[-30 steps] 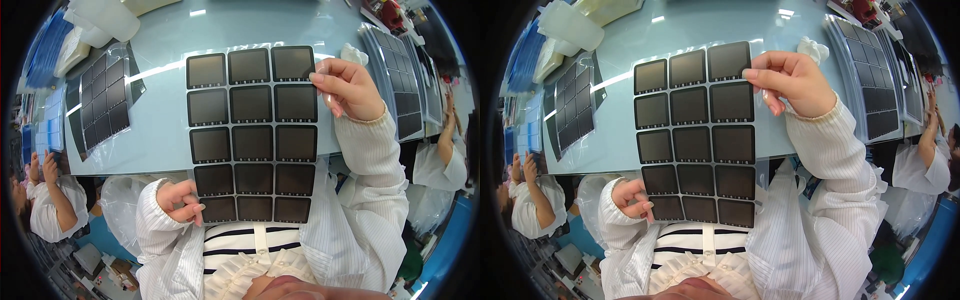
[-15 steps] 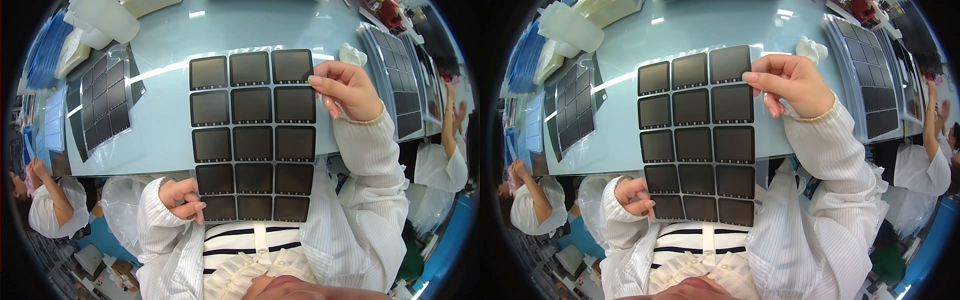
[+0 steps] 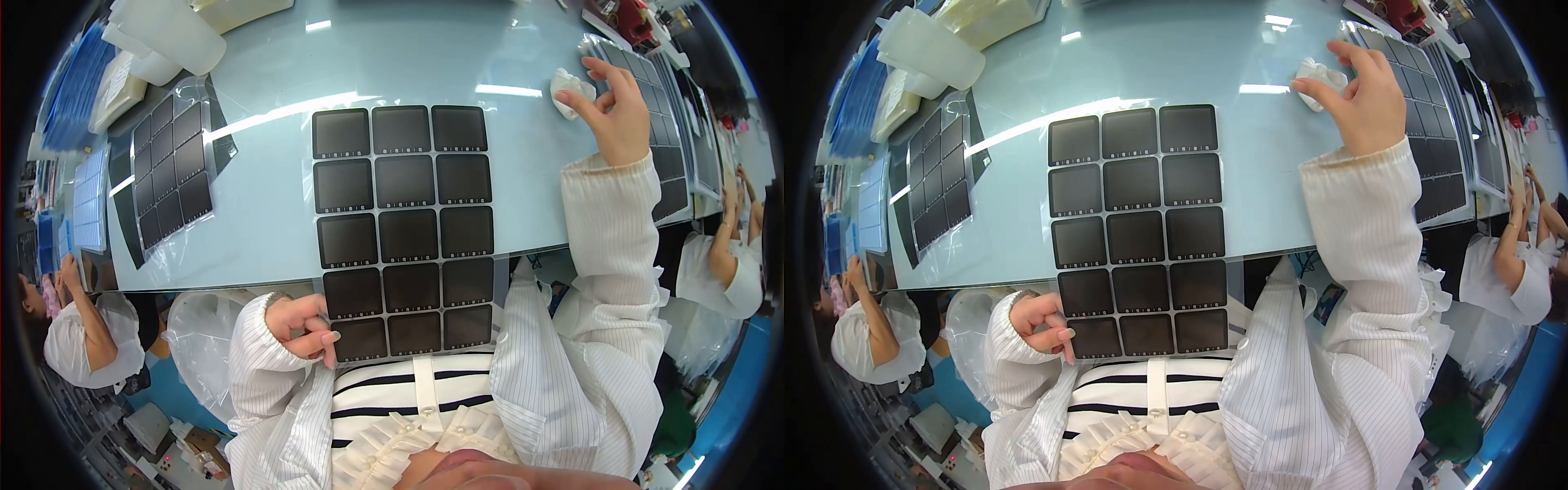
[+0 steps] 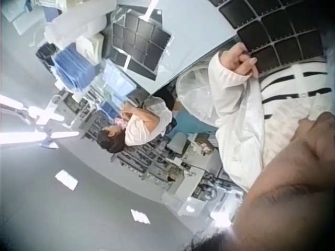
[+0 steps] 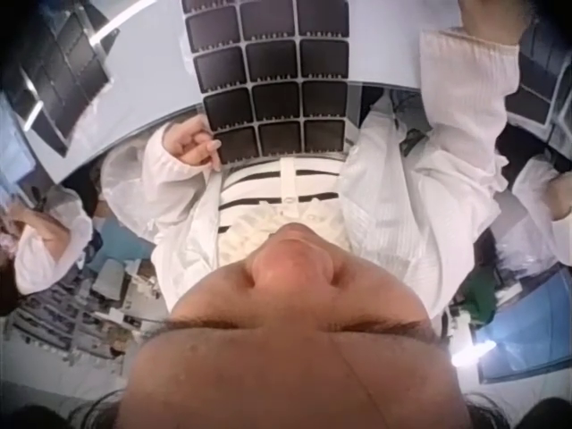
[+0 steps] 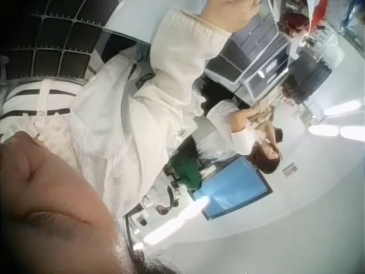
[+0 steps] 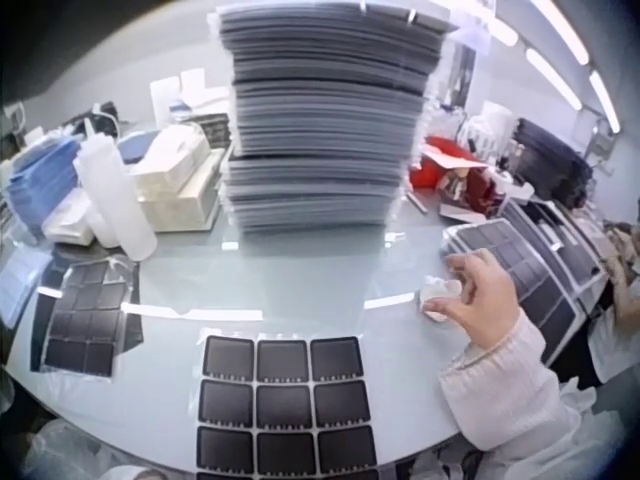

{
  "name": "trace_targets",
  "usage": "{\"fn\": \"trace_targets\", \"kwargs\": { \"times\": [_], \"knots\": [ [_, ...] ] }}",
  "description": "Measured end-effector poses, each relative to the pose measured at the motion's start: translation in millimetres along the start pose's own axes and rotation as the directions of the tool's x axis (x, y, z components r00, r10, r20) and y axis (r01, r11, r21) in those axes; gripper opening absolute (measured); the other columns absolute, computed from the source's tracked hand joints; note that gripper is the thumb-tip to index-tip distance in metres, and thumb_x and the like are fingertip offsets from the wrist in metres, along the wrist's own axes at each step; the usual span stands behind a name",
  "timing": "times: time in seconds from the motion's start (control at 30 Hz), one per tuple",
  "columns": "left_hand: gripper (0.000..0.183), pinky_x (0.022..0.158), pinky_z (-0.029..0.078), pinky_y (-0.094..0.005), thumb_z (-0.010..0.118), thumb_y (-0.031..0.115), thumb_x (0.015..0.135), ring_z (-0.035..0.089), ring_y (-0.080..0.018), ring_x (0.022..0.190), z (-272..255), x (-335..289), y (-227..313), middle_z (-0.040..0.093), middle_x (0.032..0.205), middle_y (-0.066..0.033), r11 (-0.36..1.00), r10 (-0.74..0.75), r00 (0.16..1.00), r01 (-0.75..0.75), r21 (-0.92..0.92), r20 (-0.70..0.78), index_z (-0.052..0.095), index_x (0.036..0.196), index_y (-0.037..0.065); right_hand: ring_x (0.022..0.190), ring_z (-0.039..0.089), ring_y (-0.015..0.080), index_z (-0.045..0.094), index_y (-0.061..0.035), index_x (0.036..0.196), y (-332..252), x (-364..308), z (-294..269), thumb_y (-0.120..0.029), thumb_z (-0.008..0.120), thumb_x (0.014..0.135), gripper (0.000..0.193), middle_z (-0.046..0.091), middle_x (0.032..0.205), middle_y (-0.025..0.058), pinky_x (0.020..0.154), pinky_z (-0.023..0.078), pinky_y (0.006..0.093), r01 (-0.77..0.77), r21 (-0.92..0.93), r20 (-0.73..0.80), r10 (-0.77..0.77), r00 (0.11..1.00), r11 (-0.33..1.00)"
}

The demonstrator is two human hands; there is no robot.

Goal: Cleaning and inspecting grid-patterned film sheets at a workstation using a liquid and a cloth.

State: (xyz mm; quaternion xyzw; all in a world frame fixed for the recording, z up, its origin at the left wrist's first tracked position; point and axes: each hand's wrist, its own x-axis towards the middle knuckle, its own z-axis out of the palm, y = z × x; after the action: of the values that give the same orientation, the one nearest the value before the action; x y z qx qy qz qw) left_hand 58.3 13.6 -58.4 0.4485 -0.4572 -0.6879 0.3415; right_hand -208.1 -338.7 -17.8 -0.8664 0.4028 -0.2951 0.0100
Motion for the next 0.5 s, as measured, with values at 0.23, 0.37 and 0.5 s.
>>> {"fn": "trace_targets", "kwargs": {
  "times": [0.23, 0.37, 0.5],
  "knots": [
    [0.023, 0.048, 0.041, -0.0189, 0.046, 0.003, 0.088, 0.049, -0.0065, 0.045, -0.1, 2.7, 1.5, 0.064, 0.062, -0.0053, 1.000, 0.005, 1.000, -0.004, -0.008, 0.016, 0.047, 0.110, -0.006, 0.054, 0.047, 0.0078, 0.065, -0.0022, 0.095, 25.6, -6.3, 16.1, -0.018, 0.072, 0.073, 0.028, 0.055, 0.075, 0.0035, 0.050, 0.039, 0.0211, -0.113, 0.085, 0.105, 0.104, 0.989, 0.990],
    [0.025, 0.047, 0.041, -0.0190, 0.046, 0.003, 0.088, 0.049, -0.0069, 0.045, -0.4, -1.1, -10.2, 0.064, 0.063, -0.0067, 0.999, -0.006, 1.000, 0.007, -0.046, 0.010, 0.045, 0.111, -0.007, 0.053, 0.049, 0.0110, 0.065, -0.0030, 0.089, -50.1, -11.7, 22.8, -0.013, 0.068, 0.074, 0.019, 0.055, 0.072, 0.0056, 0.049, 0.040, 0.0243, 0.205, 0.433, 0.079, -0.263, 0.962, 0.878],
    [0.027, 0.046, 0.040, -0.0194, 0.046, 0.004, 0.088, 0.049, -0.0072, 0.045, -0.4, -0.4, -8.6, 0.064, 0.064, -0.0082, 0.997, 0.015, 1.000, -0.014, -0.072, 0.025, 0.043, 0.113, -0.008, 0.057, 0.054, 0.0192, 0.063, -0.0031, 0.090, -85.3, -19.4, 43.2, -0.011, 0.066, 0.074, 0.019, 0.055, 0.077, 0.0082, 0.052, 0.044, 0.0280, 0.292, 0.495, 0.114, -0.394, 0.912, 0.819]
  ]
}}
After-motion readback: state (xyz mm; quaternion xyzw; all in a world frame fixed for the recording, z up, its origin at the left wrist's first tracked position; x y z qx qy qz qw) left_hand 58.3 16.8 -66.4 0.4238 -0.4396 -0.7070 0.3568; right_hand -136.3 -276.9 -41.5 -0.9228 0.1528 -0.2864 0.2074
